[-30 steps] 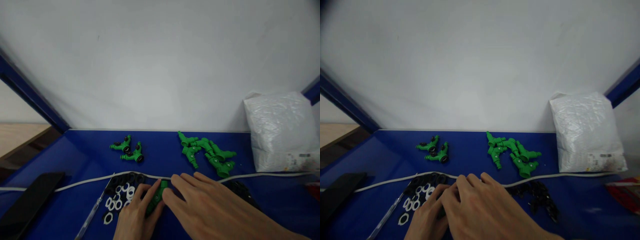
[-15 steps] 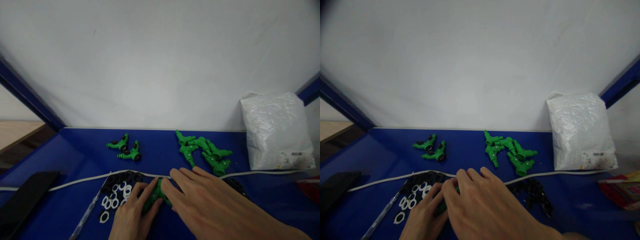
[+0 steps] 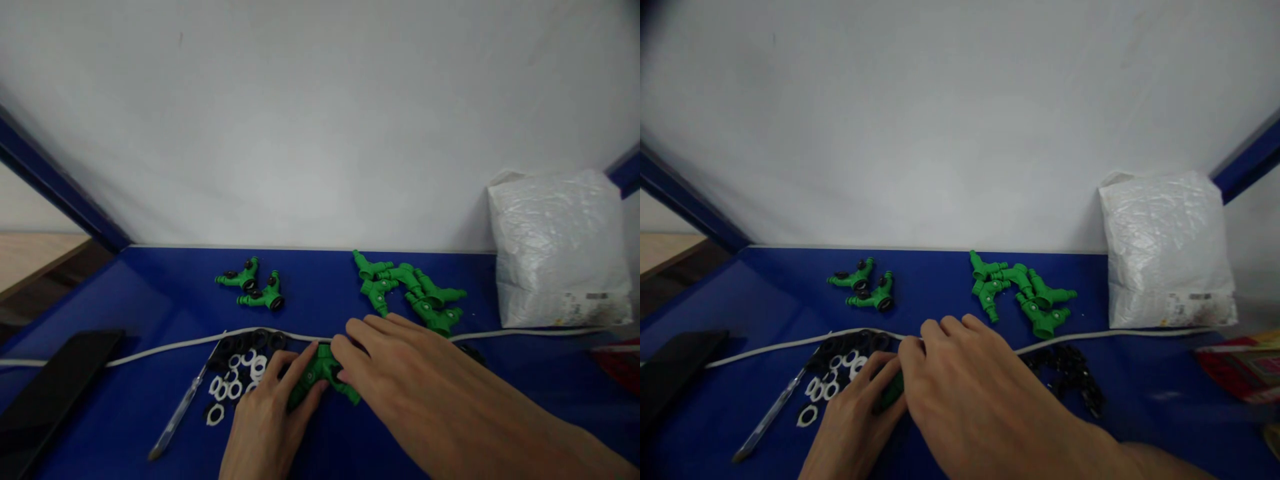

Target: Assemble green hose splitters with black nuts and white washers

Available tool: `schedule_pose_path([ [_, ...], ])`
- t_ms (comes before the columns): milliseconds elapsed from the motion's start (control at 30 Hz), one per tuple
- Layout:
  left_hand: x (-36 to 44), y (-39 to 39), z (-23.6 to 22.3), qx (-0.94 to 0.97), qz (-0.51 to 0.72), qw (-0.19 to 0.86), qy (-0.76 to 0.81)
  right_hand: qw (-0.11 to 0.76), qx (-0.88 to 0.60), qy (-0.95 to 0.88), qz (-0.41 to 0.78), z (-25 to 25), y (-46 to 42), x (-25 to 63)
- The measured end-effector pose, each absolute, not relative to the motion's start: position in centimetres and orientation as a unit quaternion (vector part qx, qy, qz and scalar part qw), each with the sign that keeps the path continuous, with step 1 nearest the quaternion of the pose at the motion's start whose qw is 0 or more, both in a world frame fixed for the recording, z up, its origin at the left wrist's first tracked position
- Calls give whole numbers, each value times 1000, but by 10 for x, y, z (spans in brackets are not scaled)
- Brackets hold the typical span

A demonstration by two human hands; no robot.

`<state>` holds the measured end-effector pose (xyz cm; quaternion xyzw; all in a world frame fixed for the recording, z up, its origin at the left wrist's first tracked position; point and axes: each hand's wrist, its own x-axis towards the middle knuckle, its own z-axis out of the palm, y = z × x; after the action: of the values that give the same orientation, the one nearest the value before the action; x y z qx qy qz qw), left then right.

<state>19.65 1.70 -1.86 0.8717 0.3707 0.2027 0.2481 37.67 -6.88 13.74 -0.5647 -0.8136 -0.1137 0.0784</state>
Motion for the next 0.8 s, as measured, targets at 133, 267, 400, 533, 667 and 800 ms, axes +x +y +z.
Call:
schedule_pose_path([
  [133, 196, 17, -19, 874, 214, 243, 363, 60, -562, -815, -127, 125, -66, 377],
  [267, 196, 17, -21, 874, 230, 232, 359, 49, -562, -817, -121, 119, -65, 378],
  [400, 195, 18, -20, 877, 236, 231, 349, 64, -567, -817, -82, 134, -71, 379],
  [533, 195, 18, -16, 877, 228, 250, 342, 76, -556, -826, -48, 141, -73, 378],
  [667, 196, 17, -14, 876, 229, 244, 346, 69, -559, -825, -47, 133, -67, 374],
  [800, 197, 17, -12, 876, 218, 238, 358, 73, -560, -822, -71, 126, -64, 373],
])
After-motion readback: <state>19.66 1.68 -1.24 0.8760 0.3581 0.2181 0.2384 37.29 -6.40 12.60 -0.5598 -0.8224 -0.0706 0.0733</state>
